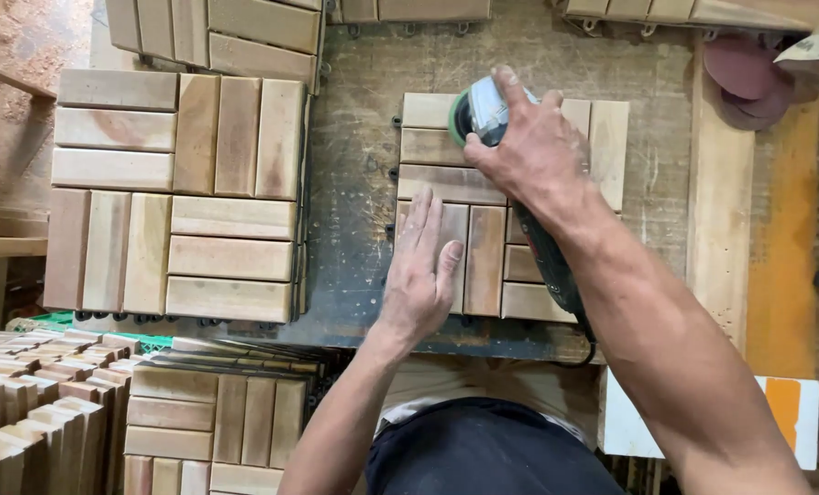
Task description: Sanding the surface of wooden interlocking deck tiles using an orbital sander to achieve a smooth finish.
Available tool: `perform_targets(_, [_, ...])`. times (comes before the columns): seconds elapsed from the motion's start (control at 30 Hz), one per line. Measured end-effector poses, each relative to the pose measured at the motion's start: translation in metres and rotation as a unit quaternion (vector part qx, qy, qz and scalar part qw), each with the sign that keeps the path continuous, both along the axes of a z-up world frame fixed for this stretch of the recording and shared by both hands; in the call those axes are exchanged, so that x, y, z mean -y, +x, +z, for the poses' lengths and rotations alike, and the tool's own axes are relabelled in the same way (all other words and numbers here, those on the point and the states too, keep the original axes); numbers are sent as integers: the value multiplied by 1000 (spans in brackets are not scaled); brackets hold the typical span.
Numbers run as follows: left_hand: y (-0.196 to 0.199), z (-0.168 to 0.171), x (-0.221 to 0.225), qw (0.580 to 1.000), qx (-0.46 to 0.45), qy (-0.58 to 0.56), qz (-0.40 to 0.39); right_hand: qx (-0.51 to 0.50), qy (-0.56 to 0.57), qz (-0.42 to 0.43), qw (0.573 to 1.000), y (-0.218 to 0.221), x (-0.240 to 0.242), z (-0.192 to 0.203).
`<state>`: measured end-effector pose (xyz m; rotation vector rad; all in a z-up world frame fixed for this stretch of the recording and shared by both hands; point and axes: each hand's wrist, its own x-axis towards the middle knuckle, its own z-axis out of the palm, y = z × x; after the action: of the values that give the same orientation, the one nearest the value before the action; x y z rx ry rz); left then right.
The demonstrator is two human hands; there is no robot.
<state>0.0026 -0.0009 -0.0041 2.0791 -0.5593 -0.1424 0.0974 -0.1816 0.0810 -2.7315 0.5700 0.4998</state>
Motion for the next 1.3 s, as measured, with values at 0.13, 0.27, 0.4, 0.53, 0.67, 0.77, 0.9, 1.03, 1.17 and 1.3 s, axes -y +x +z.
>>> perform_targets(0.13, [14,-23,5,991,90,88,49,-15,-8,32,999,2,-18,-1])
perform_targets(0.27, [30,-36,11,982,92,154,58,-28,-1,17,999,-7,-8,5])
perform_targets(0.4, [36,-45,17,949,84,303,32,13,-3,-3,1000,-26,29,1])
perform_targets(0.53, [38,-49,26,923,83,376,26,27,-22,-69,997,-48,65,14])
perform_targets(0.67, [41,-49,37,930,91,355,-3,6,-39,-112,993,-80,83,29])
perform_targets(0.77, [47,-59,52,930,130,343,-18,-15,-32,-136,990,-107,83,36])
perform_targets(0.9, [48,-55,59,926,148,345,-39,-36,-29,-125,991,-139,64,37])
perform_targets(1.03, [36,-9,49,873,68,464,-130,-36,-41,-96,994,-165,53,34])
perform_targets(1.17, [4,-25,25,895,144,409,-101,-22,-34,-97,994,-170,56,31])
perform_targets(1.3, [-10,8,9,972,-4,193,-132,-24,-53,-90,994,-157,63,30])
